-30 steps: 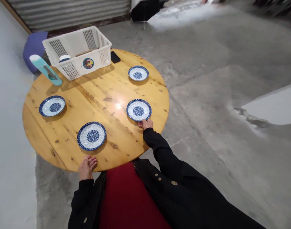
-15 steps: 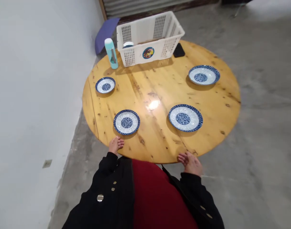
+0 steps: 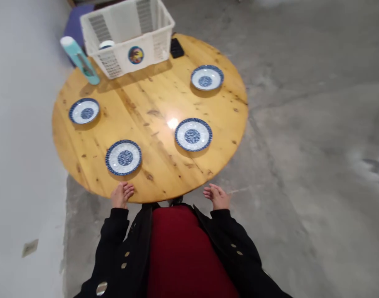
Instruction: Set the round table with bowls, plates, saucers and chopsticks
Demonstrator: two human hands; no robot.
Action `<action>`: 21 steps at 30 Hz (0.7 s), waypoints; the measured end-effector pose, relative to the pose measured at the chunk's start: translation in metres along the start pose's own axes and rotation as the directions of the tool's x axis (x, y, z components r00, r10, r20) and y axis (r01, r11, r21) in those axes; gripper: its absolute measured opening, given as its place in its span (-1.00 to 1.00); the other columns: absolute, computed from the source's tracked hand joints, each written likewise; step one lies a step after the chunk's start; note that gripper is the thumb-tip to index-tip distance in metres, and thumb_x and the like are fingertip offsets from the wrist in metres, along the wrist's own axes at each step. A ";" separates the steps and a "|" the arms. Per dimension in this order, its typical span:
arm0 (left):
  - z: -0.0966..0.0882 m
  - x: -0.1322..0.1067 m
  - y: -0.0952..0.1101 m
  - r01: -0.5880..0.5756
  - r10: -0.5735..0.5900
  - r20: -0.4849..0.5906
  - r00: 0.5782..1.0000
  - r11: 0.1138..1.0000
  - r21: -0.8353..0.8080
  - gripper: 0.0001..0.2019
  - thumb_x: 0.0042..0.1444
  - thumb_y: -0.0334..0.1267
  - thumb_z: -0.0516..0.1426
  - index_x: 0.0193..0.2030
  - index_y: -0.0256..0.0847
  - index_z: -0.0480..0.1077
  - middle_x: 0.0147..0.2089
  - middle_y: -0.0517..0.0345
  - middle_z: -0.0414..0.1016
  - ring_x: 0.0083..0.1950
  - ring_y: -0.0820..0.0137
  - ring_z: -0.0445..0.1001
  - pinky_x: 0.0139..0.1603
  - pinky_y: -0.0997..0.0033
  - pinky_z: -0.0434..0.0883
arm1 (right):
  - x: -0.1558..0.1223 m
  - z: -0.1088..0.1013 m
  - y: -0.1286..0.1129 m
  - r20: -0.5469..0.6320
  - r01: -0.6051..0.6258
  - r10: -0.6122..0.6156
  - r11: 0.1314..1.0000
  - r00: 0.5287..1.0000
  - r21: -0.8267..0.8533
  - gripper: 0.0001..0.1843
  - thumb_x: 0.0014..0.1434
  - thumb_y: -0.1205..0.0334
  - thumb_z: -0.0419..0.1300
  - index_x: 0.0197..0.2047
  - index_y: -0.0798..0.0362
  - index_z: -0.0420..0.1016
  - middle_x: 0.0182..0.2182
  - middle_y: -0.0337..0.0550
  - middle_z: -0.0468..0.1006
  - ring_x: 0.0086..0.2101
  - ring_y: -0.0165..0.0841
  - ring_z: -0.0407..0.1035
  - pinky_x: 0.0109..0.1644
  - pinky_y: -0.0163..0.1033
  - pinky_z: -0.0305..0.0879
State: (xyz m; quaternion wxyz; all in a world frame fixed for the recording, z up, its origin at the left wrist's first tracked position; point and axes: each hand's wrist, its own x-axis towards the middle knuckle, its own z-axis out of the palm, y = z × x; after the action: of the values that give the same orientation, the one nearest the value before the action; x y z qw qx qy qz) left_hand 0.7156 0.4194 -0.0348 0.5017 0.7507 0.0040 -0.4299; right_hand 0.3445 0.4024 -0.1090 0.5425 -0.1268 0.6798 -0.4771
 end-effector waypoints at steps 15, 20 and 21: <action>0.030 0.033 0.024 -0.029 0.032 0.042 0.999 0.997 -0.069 -0.72 0.33 -0.11 0.04 -0.21 -0.33 0.38 -0.42 0.00 0.55 -0.45 0.40 0.57 -0.43 0.53 0.49 | -0.016 -0.036 0.013 -0.089 -0.059 0.064 0.997 0.994 0.054 -0.59 -0.25 0.08 0.40 -0.29 0.07 0.49 -0.53 -0.19 0.62 -0.55 -0.38 0.50 -0.50 -0.34 0.42; 0.025 0.047 0.022 -0.005 0.009 0.057 0.998 0.998 -0.068 -0.77 0.30 -0.17 0.07 -0.17 -0.35 0.36 -0.48 0.01 0.54 -0.45 0.37 0.60 -0.48 0.55 0.46 | -0.027 -0.030 0.018 -0.095 -0.071 0.071 0.997 0.993 0.002 -0.61 -0.26 0.09 0.39 -0.32 0.05 0.49 -0.54 -0.21 0.62 -0.56 -0.37 0.49 -0.49 -0.33 0.43; 0.024 0.048 0.021 -0.006 0.011 0.069 0.998 0.997 -0.070 -0.78 0.29 -0.18 0.07 -0.17 -0.35 0.36 -0.47 0.01 0.54 -0.45 0.36 0.60 -0.47 0.54 0.46 | -0.029 -0.027 0.019 -0.091 -0.066 0.065 0.998 0.994 -0.008 -0.61 -0.25 0.08 0.38 -0.31 0.05 0.50 -0.54 -0.21 0.62 -0.55 -0.37 0.49 -0.49 -0.32 0.43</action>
State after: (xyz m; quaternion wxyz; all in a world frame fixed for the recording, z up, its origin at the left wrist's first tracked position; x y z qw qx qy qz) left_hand 0.7397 0.3702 -0.0535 0.5293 0.7174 -0.0013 -0.4530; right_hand 0.3384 0.4456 -0.1071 0.5258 -0.0858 0.7100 -0.4605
